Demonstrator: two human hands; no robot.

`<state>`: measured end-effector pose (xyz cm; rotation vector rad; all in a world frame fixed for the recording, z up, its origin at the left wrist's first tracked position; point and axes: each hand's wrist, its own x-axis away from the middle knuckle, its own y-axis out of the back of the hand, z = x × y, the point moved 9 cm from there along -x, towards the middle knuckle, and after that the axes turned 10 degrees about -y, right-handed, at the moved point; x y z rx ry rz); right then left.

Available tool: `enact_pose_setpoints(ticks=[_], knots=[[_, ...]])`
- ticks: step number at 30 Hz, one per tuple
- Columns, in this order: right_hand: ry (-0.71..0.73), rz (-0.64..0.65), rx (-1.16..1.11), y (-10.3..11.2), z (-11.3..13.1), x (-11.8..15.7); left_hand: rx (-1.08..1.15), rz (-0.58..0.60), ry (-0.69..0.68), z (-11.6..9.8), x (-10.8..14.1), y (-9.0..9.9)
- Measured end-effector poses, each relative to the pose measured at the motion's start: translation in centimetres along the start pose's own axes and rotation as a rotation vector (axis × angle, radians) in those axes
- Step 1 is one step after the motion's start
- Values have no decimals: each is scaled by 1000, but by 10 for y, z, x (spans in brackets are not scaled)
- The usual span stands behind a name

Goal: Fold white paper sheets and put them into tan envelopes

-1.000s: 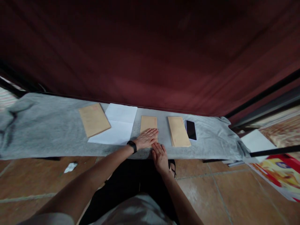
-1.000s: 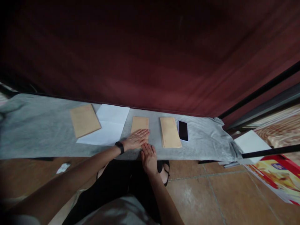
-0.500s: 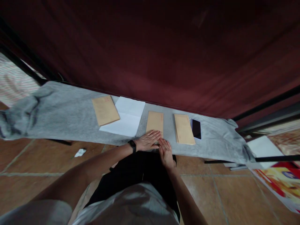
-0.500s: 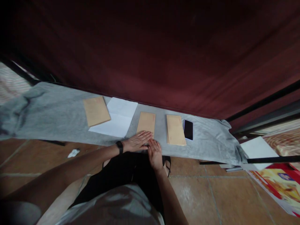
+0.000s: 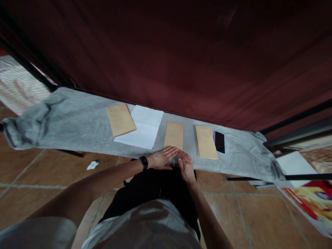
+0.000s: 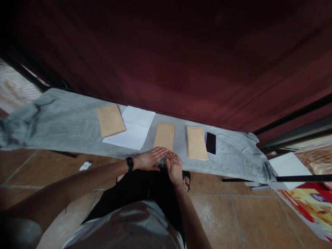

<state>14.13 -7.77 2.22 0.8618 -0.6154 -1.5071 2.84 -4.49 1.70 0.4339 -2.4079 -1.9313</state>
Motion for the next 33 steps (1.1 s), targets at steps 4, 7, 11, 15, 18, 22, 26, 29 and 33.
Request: enact_pose_setpoints(ticks=[4, 7, 11, 15, 18, 22, 26, 29, 33], knots=[[37, 23, 103, -2, 8, -4, 14, 4, -6, 1, 1, -1], [63, 49, 186, -4, 11, -4, -1, 4, -13, 1, 4, 0], [77, 53, 260, 0, 8, -2, -42, 32, -1, 2, 12, 2], [48, 47, 272, 3, 4, -6, -78, 56, 29, 2, 20, 5], [65, 85, 273, -3, 7, -14, -93, 70, 38, 3, 23, 4], [96, 150, 298, -16, 9, -32, -106, 96, 27, 4, 23, 1], [83, 117, 318, -18, 0, -58, -98, 107, 23, 4, 22, 2], [67, 83, 325, -18, -9, -79, -81, 108, 23, 4, 22, 3], [20, 30, 329, -16, -20, -101, -66, 120, 43, 6, 22, 3]])
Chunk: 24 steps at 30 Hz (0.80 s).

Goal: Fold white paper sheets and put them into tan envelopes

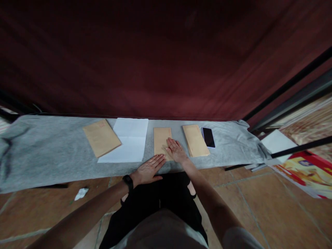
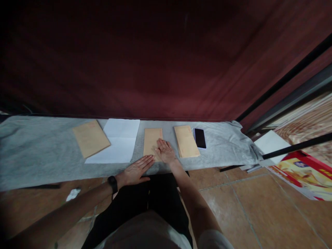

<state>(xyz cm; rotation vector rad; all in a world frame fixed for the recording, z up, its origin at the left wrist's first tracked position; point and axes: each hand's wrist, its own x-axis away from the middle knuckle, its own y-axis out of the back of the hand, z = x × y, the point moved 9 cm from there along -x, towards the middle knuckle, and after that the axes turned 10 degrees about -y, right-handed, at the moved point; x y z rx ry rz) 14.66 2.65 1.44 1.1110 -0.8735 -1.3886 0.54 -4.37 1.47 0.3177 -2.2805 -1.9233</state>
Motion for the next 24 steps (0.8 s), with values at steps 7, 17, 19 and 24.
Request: enact_pose_setpoints(ticks=[7, 17, 19, 24], knots=[[-90, -33, 5, -1, -4, -18, -13, 10, -5, 0, 1, 0], [-22, -49, 7, 1, 19, 51, -26, 2, -7, 0, 1, -1], [2, -45, 8, 5, 24, 68, -26, -7, -6, 0, 0, 0], [25, -38, -2, 15, 32, 94, -37, -61, 3, -2, -1, 2]])
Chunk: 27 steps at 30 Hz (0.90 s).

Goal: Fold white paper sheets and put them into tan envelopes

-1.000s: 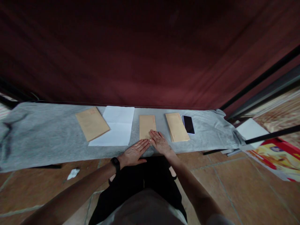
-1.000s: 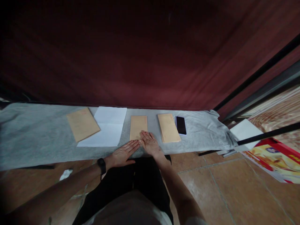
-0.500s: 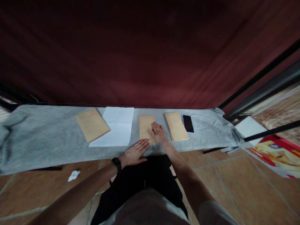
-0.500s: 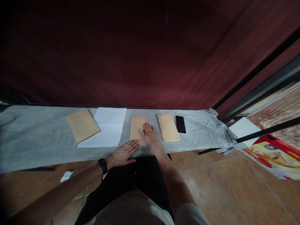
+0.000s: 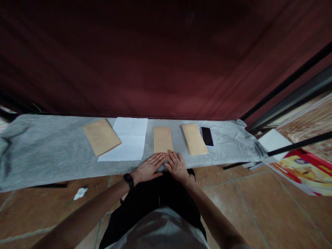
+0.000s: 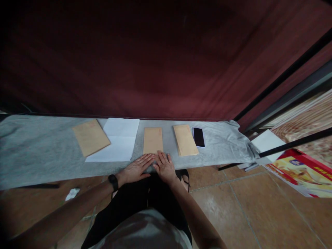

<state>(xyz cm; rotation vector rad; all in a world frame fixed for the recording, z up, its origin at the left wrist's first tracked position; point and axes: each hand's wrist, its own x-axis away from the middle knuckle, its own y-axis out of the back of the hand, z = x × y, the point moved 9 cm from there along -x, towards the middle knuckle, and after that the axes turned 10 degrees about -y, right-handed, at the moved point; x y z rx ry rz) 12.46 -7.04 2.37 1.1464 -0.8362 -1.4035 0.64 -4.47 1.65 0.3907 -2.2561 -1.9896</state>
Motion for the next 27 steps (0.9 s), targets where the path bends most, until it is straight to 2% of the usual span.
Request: enact_pose_setpoints(ticks=[6, 11, 14, 22, 27], knots=[[-41, 4, 7, 6, -5, 12, -41, -116, 127, 0, 8, 3], [-55, -20, -4, 7, -5, 14, -19, -149, 252, 7, 8, 5], [-56, -32, -3, 7, -3, 14, -2, -170, 297, 17, -9, 3], [-57, -35, -6, 5, -5, 14, 22, -257, 381, 54, -82, -10], [-64, -32, -6, 5, -5, 13, 39, -187, 447, 74, -108, -6]])
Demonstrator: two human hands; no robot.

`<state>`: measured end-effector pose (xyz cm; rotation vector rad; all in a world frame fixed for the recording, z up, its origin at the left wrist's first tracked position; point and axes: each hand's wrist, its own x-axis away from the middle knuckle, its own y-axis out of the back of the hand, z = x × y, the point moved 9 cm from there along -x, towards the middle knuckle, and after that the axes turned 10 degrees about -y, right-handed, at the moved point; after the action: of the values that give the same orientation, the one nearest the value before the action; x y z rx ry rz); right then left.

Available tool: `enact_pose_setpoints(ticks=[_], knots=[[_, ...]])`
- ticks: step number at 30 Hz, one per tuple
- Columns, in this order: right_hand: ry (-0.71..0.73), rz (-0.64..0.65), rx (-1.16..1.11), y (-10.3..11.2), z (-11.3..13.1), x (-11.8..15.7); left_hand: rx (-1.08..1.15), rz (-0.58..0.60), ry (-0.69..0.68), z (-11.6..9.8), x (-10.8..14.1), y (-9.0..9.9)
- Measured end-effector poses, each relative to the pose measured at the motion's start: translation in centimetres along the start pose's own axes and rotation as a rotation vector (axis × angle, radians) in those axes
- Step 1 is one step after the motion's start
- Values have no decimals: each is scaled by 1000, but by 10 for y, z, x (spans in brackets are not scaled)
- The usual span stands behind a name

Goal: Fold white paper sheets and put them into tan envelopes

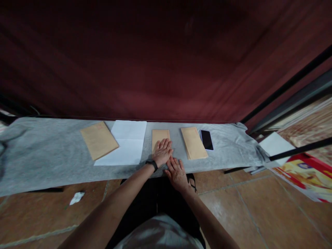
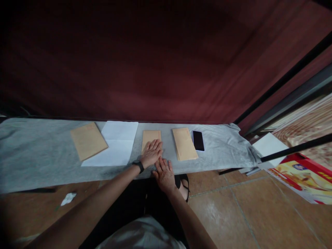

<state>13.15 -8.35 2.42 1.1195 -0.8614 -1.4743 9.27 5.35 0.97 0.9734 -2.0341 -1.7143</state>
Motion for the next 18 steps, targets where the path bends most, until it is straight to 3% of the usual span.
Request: enact_pose_setpoints(ticks=[4, 10, 18], knots=[[4, 1, 1, 0, 1, -1, -8, 68, 43, 10, -12, 2], [-2, 8, 24, -3, 0, -1, -30, -20, 92, 23, -17, 9], [-3, 7, 69, -3, 0, -1, -145, 45, 152, 30, 1, 14]])
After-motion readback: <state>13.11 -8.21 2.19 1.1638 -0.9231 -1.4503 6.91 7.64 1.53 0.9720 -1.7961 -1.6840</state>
